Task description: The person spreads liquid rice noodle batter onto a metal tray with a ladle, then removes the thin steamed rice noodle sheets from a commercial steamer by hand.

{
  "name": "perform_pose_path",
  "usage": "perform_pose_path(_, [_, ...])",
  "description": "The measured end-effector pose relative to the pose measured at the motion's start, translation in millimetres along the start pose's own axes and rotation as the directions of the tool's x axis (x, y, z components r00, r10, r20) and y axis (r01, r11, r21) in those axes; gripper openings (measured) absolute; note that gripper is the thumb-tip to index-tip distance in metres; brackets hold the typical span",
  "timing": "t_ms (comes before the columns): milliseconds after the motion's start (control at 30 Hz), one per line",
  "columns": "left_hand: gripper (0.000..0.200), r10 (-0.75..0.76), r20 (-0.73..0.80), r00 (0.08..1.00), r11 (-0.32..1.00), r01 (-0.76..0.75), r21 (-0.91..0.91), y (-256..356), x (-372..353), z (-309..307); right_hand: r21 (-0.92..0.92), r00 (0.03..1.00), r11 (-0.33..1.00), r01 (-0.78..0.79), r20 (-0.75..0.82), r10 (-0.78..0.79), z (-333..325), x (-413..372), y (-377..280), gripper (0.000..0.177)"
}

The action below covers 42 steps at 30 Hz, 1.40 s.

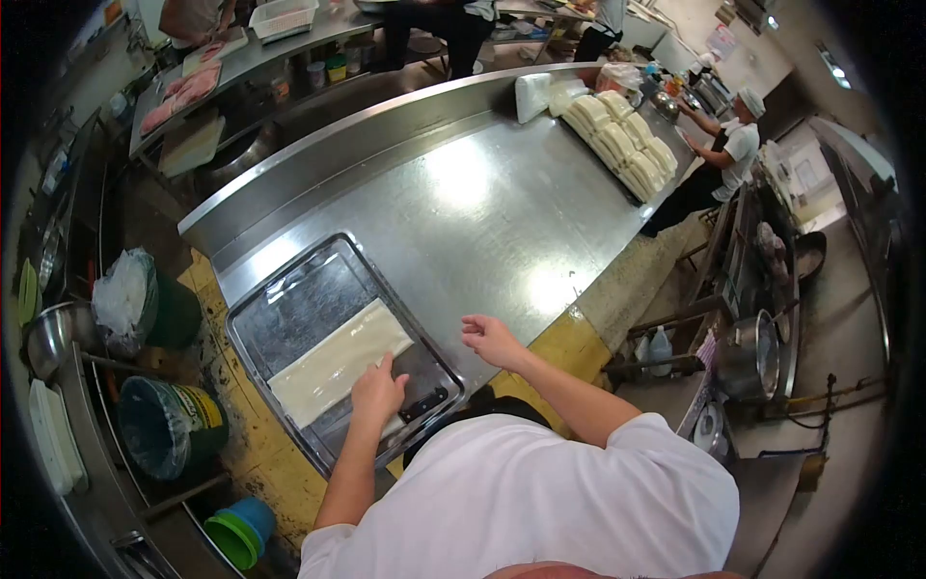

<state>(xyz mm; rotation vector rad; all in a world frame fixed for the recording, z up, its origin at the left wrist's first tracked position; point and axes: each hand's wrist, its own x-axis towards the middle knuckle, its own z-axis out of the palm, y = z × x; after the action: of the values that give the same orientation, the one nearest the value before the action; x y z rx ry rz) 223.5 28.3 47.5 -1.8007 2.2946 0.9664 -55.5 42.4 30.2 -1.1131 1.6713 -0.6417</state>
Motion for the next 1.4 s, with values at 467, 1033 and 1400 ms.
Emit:
perform_pose_path(467, [0.038,0.325,-0.216,0.921,0.938,-0.344,-0.053,110,-48,47,0.265,0.961,0.961,0.083,-0.276,-0.007,-77,-106,126,0.050])
perform_pose_path(1033, [0.030,0.814,0.442,0.376,0.460,-0.883,-0.095,360,-130,217,0.565,0.153,0.807,0.171,-0.825,0.545,-119,-525,337,0.037])
perform_pose_path(1400, [0.035,0.826,0.562,-0.034,0.092,-0.977,-0.194,456,-163,274,0.832,-0.652,0.245,-0.498,-0.546,0.526,175,-823,479,0.028])
